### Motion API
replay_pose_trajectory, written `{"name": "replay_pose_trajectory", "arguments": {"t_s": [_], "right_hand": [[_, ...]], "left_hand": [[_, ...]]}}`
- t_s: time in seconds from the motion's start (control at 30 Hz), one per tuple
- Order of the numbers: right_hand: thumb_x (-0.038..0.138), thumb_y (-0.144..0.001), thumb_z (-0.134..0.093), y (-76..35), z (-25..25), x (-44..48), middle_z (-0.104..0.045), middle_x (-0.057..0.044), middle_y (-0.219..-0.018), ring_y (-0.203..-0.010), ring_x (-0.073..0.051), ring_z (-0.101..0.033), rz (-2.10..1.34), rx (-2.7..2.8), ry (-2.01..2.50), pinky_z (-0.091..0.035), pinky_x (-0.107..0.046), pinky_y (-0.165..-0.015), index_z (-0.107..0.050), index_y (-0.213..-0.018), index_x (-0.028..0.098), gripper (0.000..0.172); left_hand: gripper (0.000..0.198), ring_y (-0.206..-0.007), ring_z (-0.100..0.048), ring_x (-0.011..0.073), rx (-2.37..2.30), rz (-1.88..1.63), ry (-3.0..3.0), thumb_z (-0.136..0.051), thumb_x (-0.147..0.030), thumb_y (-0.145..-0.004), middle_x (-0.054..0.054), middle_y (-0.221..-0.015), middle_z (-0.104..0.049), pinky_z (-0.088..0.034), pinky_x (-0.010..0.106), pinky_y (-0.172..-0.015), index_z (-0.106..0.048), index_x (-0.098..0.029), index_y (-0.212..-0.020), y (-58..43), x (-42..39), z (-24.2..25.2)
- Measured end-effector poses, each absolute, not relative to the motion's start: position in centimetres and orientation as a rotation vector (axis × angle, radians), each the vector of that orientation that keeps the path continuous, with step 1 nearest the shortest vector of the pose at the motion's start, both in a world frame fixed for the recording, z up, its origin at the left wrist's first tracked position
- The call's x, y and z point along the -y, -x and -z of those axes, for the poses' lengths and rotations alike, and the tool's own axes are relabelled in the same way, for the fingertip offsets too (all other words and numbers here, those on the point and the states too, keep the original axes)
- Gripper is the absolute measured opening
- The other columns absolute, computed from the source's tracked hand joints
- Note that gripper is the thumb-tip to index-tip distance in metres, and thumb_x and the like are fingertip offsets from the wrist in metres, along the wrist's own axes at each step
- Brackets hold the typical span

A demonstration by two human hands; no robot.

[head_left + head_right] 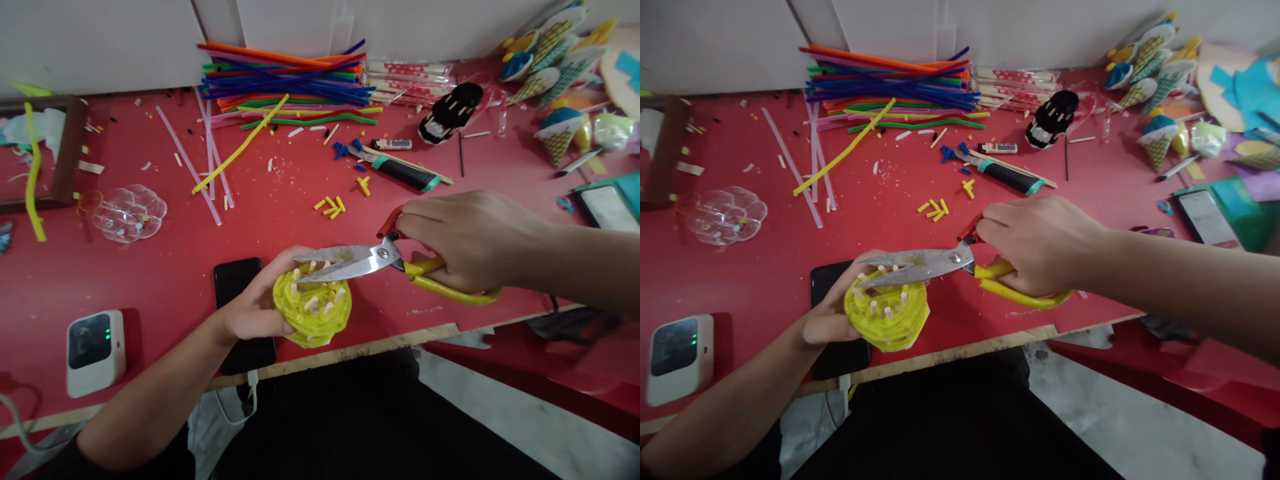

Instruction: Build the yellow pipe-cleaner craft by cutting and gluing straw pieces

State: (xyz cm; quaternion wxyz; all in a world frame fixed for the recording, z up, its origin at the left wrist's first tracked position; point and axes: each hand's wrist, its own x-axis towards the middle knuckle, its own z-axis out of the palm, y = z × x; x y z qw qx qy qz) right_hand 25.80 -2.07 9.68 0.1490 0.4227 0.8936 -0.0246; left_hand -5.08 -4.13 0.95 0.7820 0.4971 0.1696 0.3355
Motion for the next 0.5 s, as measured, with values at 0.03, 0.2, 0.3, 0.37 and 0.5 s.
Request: {"name": "replay_pose_trajectory", "arguments": {"t_s": [0.03, 0.2, 0.3, 0.37, 0.5], "right_hand": [[0.045, -0.091, -0.052, -25.9, -9.5, 2.1, -0.072, -0.013, -0.098, -0.075, -0.026, -0.064, 0.066, -2.571, -1.211, -0.034, -0.037, -0.064, -0.068, -0.099, 0.02, 0.031], [0.047, -0.093, -0.051, -25.5, -9.4, 2.0, -0.071, -0.013, -0.097, -0.078, -0.026, -0.064, 0.077, -2.521, -1.225, -0.034, -0.036, -0.065, -0.07, -0.106, 0.019, 0.036], [0.046, -0.096, -0.048, -24.5, -10.0, 1.6, -0.071, -0.014, -0.094, -0.079, -0.027, -0.065, 0.066, -2.387, -1.285, -0.034, -0.036, -0.064, -0.069, -0.113, 0.017, 0.04], [0.047, -0.097, -0.049, -23.7, -10.5, 1.3, -0.072, -0.016, -0.097, -0.083, -0.028, -0.066, 0.067, -2.261, -1.335, -0.034, -0.035, -0.064, -0.069, -0.115, 0.015, 0.042], [0.045, -0.098, -0.051, -22.9, -10.6, 0.6, -0.073, -0.019, -0.105, -0.083, -0.027, -0.067, 0.094, -2.236, -1.362, -0.034, -0.035, -0.064, -0.07, -0.112, 0.014, 0.039]], "left_hand": [[0.064, -0.103, -0.076, 0.0298, -0.37, -0.73, -1.083, -0.089, -0.04, -0.075, 0.008, -0.122, -0.075, -0.065, 0.038, -0.077, -0.067, -0.034, -0.134, 5.1, 4.1, -1.0], [0.069, -0.121, -0.071, 0.0344, -0.405, -0.772, -1.177, -0.088, -0.046, -0.077, 0.011, -0.145, -0.064, -0.066, 0.045, -0.09, -0.063, -0.033, -0.14, 5.0, 4.0, -1.3], [0.07, -0.132, -0.066, 0.0339, -0.427, -0.88, -1.237, -0.085, -0.052, -0.083, 0.01, -0.15, -0.06, -0.061, 0.048, -0.105, -0.057, -0.035, -0.144, 4.6, 3.8, -0.5], [0.091, -0.137, -0.062, 0.0341, -0.48, -1.021, -1.347, -0.098, -0.054, -0.067, 0.009, -0.151, -0.057, -0.055, 0.049, -0.115, -0.054, -0.036, -0.144, 4.3, 3.6, 0.4], [0.113, -0.138, -0.059, 0.0359, -0.746, -1.164, -1.51, -0.109, -0.039, -0.046, 0.011, -0.147, -0.055, -0.052, 0.052, -0.118, -0.049, -0.031, -0.142, 3.7, 3.4, 1.7]]}}
